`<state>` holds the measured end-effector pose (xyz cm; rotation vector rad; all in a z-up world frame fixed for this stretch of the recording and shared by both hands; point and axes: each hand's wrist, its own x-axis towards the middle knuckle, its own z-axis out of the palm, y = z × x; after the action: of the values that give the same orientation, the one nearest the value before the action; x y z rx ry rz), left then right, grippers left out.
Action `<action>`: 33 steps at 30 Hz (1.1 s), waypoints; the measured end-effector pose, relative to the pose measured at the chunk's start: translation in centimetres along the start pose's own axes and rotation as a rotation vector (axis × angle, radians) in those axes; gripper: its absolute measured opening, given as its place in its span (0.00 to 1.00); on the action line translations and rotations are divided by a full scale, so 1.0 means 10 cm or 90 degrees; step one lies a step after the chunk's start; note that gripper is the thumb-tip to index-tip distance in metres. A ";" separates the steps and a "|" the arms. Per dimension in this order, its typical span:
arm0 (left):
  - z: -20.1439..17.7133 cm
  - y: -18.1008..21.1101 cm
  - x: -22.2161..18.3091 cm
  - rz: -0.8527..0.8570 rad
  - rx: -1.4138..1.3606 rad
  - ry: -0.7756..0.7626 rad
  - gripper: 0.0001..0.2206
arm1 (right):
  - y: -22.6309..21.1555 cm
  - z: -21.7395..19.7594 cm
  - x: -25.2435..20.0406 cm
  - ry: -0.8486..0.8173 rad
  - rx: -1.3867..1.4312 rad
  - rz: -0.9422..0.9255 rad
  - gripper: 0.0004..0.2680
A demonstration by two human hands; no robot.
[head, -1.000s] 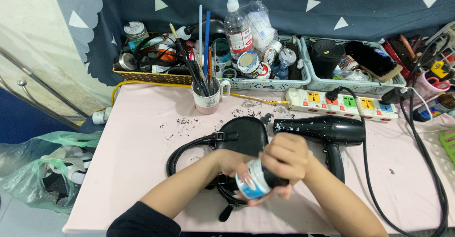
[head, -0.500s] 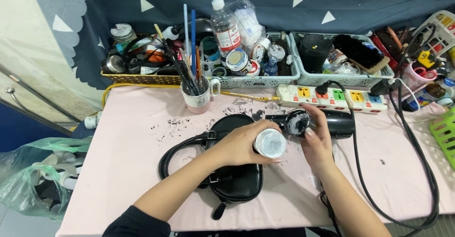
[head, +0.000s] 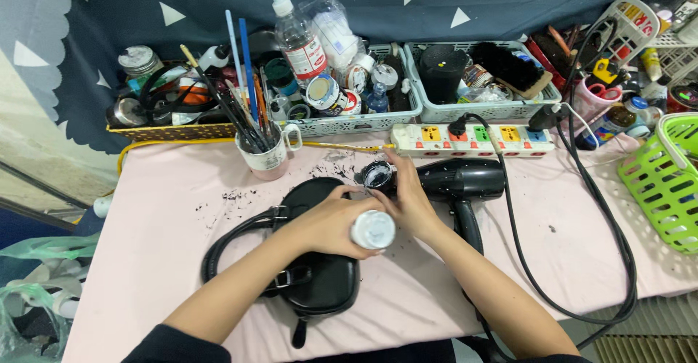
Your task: The person detaches a strap from a black handbag, opens small jars of dye or cleaner, and applies a substance to the bag's trim using a thin brush.
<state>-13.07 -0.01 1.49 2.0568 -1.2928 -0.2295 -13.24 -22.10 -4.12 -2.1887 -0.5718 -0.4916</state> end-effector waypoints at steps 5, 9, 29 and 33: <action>-0.24 -0.08 -0.17 -0.038 0.019 -0.034 0.28 | -0.10 -0.10 -0.05 -0.043 -0.087 -0.031 0.29; -0.41 -0.12 -0.24 -0.084 0.062 -0.038 0.29 | -0.15 -0.12 -0.03 -0.045 -0.039 -0.018 0.29; -0.16 -1.45 0.21 -0.360 0.066 -0.034 0.43 | -0.25 0.05 -0.31 -0.174 0.101 0.066 0.30; -0.09 -1.45 0.27 -0.360 0.193 -0.033 0.39 | -0.24 0.09 -0.28 -0.171 0.081 0.102 0.29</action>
<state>-0.73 1.99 -6.47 2.6638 -0.7773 -0.3557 -16.74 -20.63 -4.67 -2.1695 -0.5465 -0.0735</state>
